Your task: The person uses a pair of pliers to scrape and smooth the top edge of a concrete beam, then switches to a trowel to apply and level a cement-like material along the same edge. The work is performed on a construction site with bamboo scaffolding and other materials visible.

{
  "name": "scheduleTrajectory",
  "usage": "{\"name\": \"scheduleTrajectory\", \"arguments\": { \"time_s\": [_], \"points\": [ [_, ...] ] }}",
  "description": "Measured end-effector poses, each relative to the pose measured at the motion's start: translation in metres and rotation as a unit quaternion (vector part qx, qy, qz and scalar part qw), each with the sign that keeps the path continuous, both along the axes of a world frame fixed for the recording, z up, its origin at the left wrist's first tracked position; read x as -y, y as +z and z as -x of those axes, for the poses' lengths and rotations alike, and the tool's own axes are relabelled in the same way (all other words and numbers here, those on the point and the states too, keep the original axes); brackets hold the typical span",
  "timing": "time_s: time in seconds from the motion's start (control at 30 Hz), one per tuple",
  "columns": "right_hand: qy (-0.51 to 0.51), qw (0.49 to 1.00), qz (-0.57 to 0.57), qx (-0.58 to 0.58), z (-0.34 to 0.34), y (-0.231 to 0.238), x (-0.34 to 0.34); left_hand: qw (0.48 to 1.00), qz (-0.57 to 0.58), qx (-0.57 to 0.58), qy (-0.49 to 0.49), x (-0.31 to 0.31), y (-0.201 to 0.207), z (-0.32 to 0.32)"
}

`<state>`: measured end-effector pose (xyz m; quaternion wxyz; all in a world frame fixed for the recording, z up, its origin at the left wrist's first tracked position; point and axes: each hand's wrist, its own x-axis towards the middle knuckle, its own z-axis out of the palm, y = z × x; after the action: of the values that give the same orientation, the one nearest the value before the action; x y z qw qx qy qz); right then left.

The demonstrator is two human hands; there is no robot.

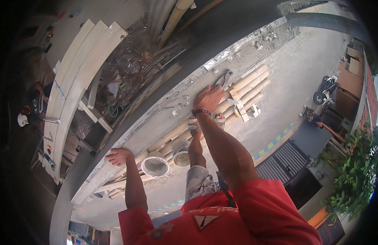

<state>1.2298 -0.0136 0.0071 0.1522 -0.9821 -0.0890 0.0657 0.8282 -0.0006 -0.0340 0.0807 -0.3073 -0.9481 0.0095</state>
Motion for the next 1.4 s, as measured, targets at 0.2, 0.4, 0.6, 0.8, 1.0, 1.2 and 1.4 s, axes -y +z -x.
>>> {"name": "scheduleTrajectory", "arguments": {
  "time_s": [0.2,0.4,0.6,0.8,1.0,1.2,1.4],
  "points": [
    [-0.003,1.000,0.019,-0.013,0.002,0.001,0.001,1.000,-0.016,0.004,-0.002,0.004,-0.003,0.001],
    [-0.020,0.999,0.021,-0.029,0.000,0.009,-0.004,0.999,-0.022,0.037,0.006,-0.002,0.004,0.002],
    [-0.020,0.999,0.034,-0.032,-0.001,0.012,-0.004,0.977,-0.150,0.060,-0.138,0.009,-0.004,-0.063],
    [-0.006,0.999,-0.001,-0.042,0.000,0.011,-0.003,0.994,-0.091,0.035,-0.045,-0.006,-0.006,-0.133],
    [0.123,0.985,-0.074,-0.098,-0.032,0.011,0.031,0.993,-0.082,0.072,-0.035,-0.008,-0.001,-0.147],
    [-0.131,0.725,-0.335,-0.587,-0.110,0.121,0.063,0.995,-0.075,0.063,-0.035,-0.004,-0.002,-0.139],
    [-0.102,0.569,-0.310,-0.755,-0.183,0.165,0.113,0.993,-0.077,0.086,-0.032,-0.007,0.003,-0.144]
  ]
}}
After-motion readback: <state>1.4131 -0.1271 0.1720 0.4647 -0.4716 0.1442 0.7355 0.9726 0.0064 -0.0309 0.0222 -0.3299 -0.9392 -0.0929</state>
